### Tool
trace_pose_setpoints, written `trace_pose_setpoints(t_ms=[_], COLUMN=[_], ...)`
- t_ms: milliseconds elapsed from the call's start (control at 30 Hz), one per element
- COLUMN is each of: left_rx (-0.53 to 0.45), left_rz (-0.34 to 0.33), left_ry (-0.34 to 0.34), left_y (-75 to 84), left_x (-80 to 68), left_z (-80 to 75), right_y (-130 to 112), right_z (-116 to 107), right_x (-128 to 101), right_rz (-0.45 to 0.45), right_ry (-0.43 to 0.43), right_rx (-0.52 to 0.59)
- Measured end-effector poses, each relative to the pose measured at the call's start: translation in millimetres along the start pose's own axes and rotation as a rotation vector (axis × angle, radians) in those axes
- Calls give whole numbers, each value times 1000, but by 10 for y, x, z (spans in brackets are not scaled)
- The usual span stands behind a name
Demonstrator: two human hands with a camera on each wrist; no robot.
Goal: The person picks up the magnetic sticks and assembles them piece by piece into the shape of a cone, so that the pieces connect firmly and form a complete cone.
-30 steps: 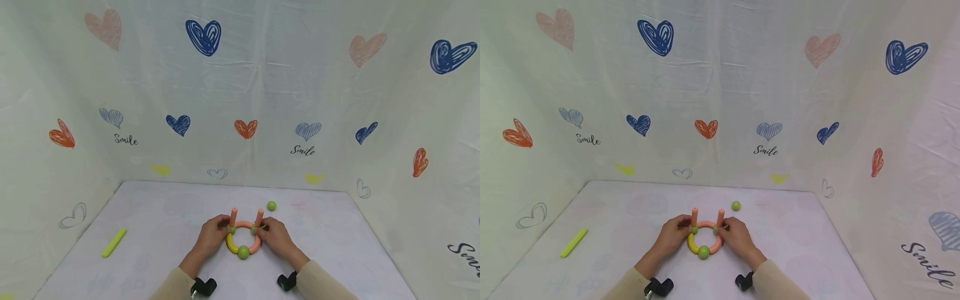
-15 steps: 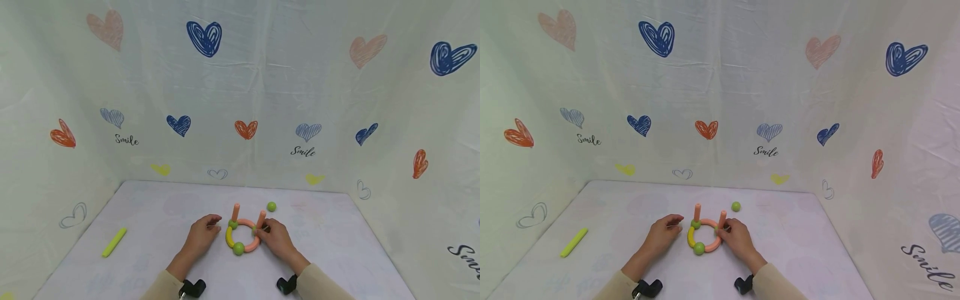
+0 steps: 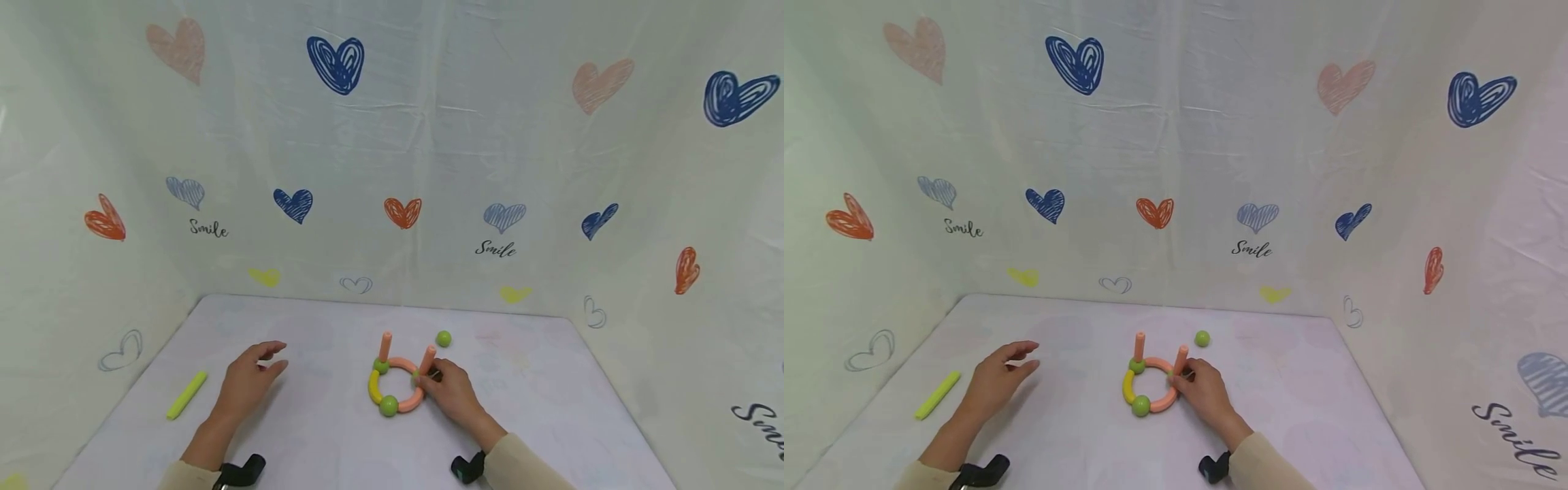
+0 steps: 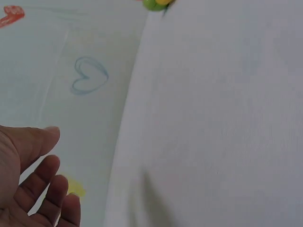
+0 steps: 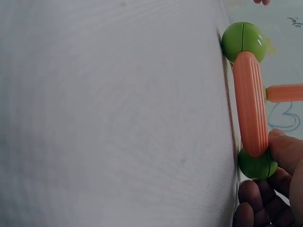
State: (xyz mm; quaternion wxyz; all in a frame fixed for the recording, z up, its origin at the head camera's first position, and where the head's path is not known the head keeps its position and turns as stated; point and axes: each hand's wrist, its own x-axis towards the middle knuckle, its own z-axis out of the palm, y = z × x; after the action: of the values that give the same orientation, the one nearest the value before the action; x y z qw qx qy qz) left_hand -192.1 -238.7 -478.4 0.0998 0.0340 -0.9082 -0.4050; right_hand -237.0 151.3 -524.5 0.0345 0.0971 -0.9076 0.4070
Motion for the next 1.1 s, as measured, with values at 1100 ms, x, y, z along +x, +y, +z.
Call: trace_pose_setpoints(t_ms=[1100], left_rx=[275], left_rz=[-367], left_ry=[-38], left_y=[-1145], left_x=[-213], left_z=[-919], right_y=[25], right_z=[8], right_x=[2], right_rz=[17], right_ry=[-14], right_rx=[-4])
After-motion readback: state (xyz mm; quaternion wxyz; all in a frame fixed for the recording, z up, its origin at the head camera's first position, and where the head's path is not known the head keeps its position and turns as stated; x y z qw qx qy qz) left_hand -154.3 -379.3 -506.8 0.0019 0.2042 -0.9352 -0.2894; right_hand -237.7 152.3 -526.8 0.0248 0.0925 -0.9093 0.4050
